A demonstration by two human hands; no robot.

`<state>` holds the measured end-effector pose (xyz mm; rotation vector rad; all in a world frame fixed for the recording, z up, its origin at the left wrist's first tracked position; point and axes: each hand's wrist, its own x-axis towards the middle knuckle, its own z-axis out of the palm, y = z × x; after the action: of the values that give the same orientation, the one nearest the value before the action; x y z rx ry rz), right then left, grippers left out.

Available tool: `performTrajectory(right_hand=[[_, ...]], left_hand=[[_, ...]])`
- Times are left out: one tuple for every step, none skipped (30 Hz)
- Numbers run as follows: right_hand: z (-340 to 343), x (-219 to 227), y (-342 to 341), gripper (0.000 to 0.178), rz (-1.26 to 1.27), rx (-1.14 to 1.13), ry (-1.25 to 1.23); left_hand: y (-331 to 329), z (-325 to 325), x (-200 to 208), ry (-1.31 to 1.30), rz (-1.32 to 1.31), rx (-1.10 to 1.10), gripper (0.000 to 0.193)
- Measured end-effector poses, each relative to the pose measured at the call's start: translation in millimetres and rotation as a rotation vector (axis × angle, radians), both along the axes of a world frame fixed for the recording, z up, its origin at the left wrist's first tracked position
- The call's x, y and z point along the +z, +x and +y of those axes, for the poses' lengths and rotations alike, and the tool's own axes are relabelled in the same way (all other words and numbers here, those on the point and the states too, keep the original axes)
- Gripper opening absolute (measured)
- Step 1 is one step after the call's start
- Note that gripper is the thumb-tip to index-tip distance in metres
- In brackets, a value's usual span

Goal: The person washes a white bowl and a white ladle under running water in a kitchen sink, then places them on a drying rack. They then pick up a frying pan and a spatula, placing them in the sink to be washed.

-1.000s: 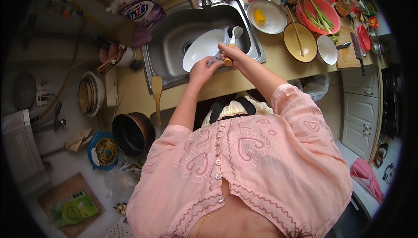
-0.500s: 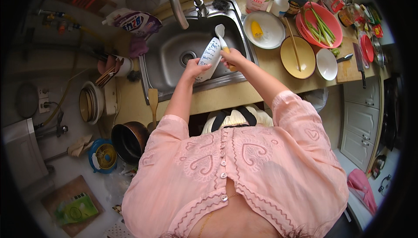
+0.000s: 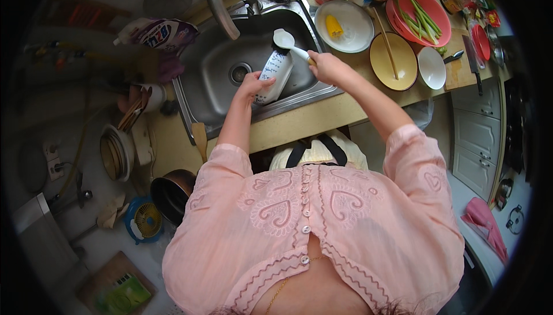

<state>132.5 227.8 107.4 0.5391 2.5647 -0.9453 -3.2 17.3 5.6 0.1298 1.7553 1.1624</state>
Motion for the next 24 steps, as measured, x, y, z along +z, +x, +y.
performTrajectory(right_hand=[[2.6, 5.8, -5.0, 0.04, -0.05, -0.01, -0.08], [-3.9, 14.1, 2.8, 0.042, 0.015, 0.066, -0.057], [-15.5, 19.2, 7.3, 0.044, 0.104, 0.151, -0.052], [-29.4, 27.0, 9.0, 0.044, 0.085, 0.154, -0.051], [-40.1, 32.5, 8.0, 0.044, 0.067, 0.158, -0.051], [-41.3, 27.8, 2.4, 0.044, 0.096, 0.13, -0.037], [-38.7, 24.7, -6.7, 0.044, 0.053, 0.051, -0.06], [-33.8, 21.9, -17.5, 0.044, 0.011, -0.027, -0.083], [-31.3, 18.9, -24.9, 0.044, -0.032, -0.112, -0.113], [-30.1, 19.1, -28.4, 0.044, -0.04, -0.111, -0.11], [-35.1, 18.1, -28.3, 0.044, 0.012, -0.04, -0.09], [-45.6, 12.7, -24.6, 0.044, 0.058, 0.039, -0.073], [-55.6, 6.8, -21.7, 0.044, 0.103, 0.118, -0.057], [-65.6, 0.6, -22.9, 0.044, 0.106, 0.142, -0.094], [-74.2, -7.3, -23.7, 0.044, 0.097, 0.091, -0.085], [-76.0, -16.2, -30.2, 0.045, 0.098, 0.031, -0.071], [-74.9, -24.9, -35.5, 0.045, 0.099, -0.03, -0.056], [-70.5, -34.2, -38.4, 0.046, 0.119, -0.048, -0.049], [-69.5, -12.9, -39.1, 0.046, 0.064, -0.08, -0.107], [-68.5, -10.9, -35.6, 0.047, 0.082, -0.119, -0.122], [-63.9, -8.9, -30.7, 0.047, 0.105, -0.151, -0.131], [-59.3, -5.2, -25.2, 0.047, 0.153, -0.141, -0.127], [-56.1, -0.5, -16.3, 0.047, 0.201, -0.134, -0.123], [-57.3, 6.8, -9.5, 0.047, 0.251, -0.122, -0.118]], left_hand=[[-1.0, -3.3, -1.5, -0.009, 0.016, -0.01, 0.036], [-3.7, -5.6, -2.8, -0.018, 0.032, -0.019, 0.036], [-4.6, -11.6, -1.8, 0.026, 0.022, 0.009, 0.036], [-5.5, -17.7, -0.2, 0.068, 0.009, 0.032, 0.036], [-6.4, -24.7, 0.4, 0.109, -0.003, 0.057, 0.036], [-13.5, -25.7, 0.4, 0.051, -0.068, 0.052, 0.034], [-17.0, -26.7, 0.6, 0.075, -0.08, 0.045, 0.034], [-19.5, -28.3, 1.3, 0.1, -0.09, 0.038, 0.034], [-21.7, -30.9, 1.7, 0.118, -0.102, 0.026, 0.034], [-22.7, -35.3, 0.1, 0.128, -0.108, 0.032, 0.032], [-22.8, -40.5, -3.1, 0.139, -0.113, 0.037, 0.03], [-20.3, -46.1, -4.1, 0.147, -0.124, 0.052, 0.029], [-22.9, -49.2, -4.2, 0.156, -0.117, 0.025, 0.028], [-28.1, -51.4, -3.6, 0.165, -0.111, -0.001, 0.026], [-25.6, -55.7, -3.1, 0.176, -0.112, -0.023, 0.025], [-26.3, -53.3, -5.3, 0.179, -0.09, -0.054, 0.025], [-25.7, -49.6, -7.4, 0.182, -0.067, -0.087, 0.024], [-26.5, -48.4, -9.7, 0.179, -0.045, -0.121, 0.024], [-26.6, -50.5, -7.7, 0.162, -0.038, -0.15, 0.024], [-28.4, -50.5, -5.8, 0.145, -0.033, -0.181, 0.024], [-29.2, -50.2, -2.5, 0.135, -0.022, -0.207, 0.023], [-29.8, -48.9, -1.4, 0.138, -0.006, -0.176, 0.024], [-29.0, -46.2, -1.0, 0.141, 0.009, -0.147, 0.025], [-28.4, -46.5, 0.1, 0.145, 0.026, -0.114, 0.025]])
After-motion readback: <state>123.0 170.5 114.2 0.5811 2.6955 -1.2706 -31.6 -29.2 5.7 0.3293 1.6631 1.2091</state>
